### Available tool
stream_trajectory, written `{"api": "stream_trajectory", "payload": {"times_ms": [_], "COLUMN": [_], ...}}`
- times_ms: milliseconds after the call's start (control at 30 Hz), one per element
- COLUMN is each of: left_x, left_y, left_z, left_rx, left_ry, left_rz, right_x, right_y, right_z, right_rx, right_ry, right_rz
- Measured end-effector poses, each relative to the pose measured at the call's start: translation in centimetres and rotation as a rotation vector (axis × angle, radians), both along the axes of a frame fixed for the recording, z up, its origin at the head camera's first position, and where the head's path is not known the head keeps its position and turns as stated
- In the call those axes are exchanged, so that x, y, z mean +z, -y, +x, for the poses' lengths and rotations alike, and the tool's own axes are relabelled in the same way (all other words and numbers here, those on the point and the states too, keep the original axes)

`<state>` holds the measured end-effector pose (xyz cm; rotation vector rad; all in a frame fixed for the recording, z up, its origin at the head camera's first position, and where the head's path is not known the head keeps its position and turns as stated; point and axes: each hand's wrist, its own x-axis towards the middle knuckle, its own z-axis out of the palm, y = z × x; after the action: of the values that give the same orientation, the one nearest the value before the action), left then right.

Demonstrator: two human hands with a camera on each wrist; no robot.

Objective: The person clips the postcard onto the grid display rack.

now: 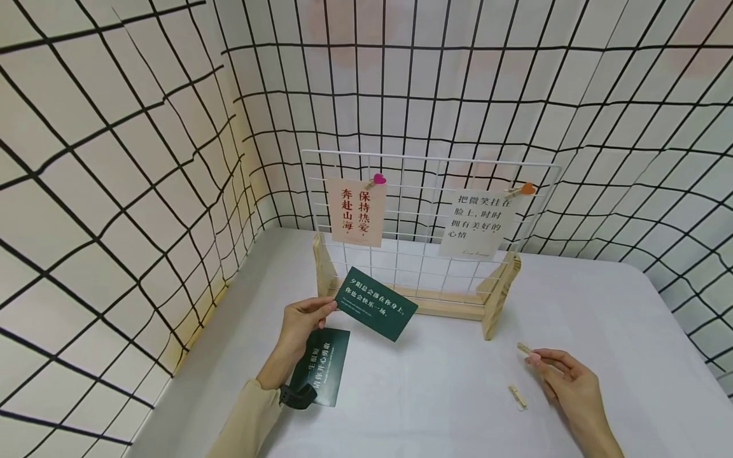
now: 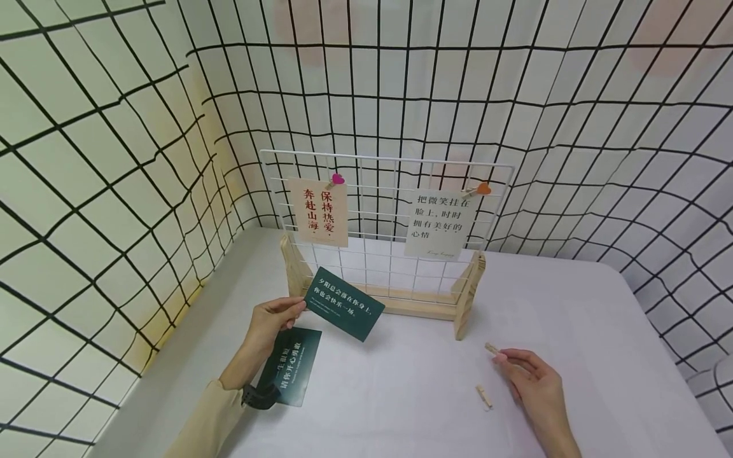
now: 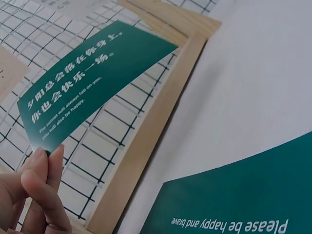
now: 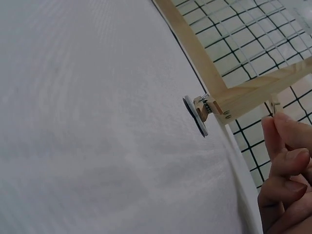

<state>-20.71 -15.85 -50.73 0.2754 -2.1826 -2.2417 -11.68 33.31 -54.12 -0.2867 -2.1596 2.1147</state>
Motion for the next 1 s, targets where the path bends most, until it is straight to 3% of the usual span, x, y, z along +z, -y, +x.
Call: {"api": "stream_trajectory", "payload": {"times_ms": [233, 467, 633, 1000], "left_x": [-0.1, -0.5, -0.6, 0.0], "left_y": [-0.2, -0.4, -0.4, -1.0], "left_z": [-0.1, -0.4, -0.7, -1.1], "left_rx": [0.032, 0.094, 0.132, 0.16], "left_ry": [0.007, 0.003, 0.011, 0.016], "left_rz": [0.022, 0.047, 0.092, 0.142], "right_x": [0.2, 0.2, 0.6, 2.9], "right_y": [0.0, 0.1, 0.5, 4.4], "right_z": [0.4, 0.4, 0.2, -2.4], "right_rx": [0.066, 0.104, 0.11, 0.237], "right_ry": [0.04, 0.024, 0.057, -0.039], "right_rz": [0.017, -0.012, 0.074, 0.263]}}
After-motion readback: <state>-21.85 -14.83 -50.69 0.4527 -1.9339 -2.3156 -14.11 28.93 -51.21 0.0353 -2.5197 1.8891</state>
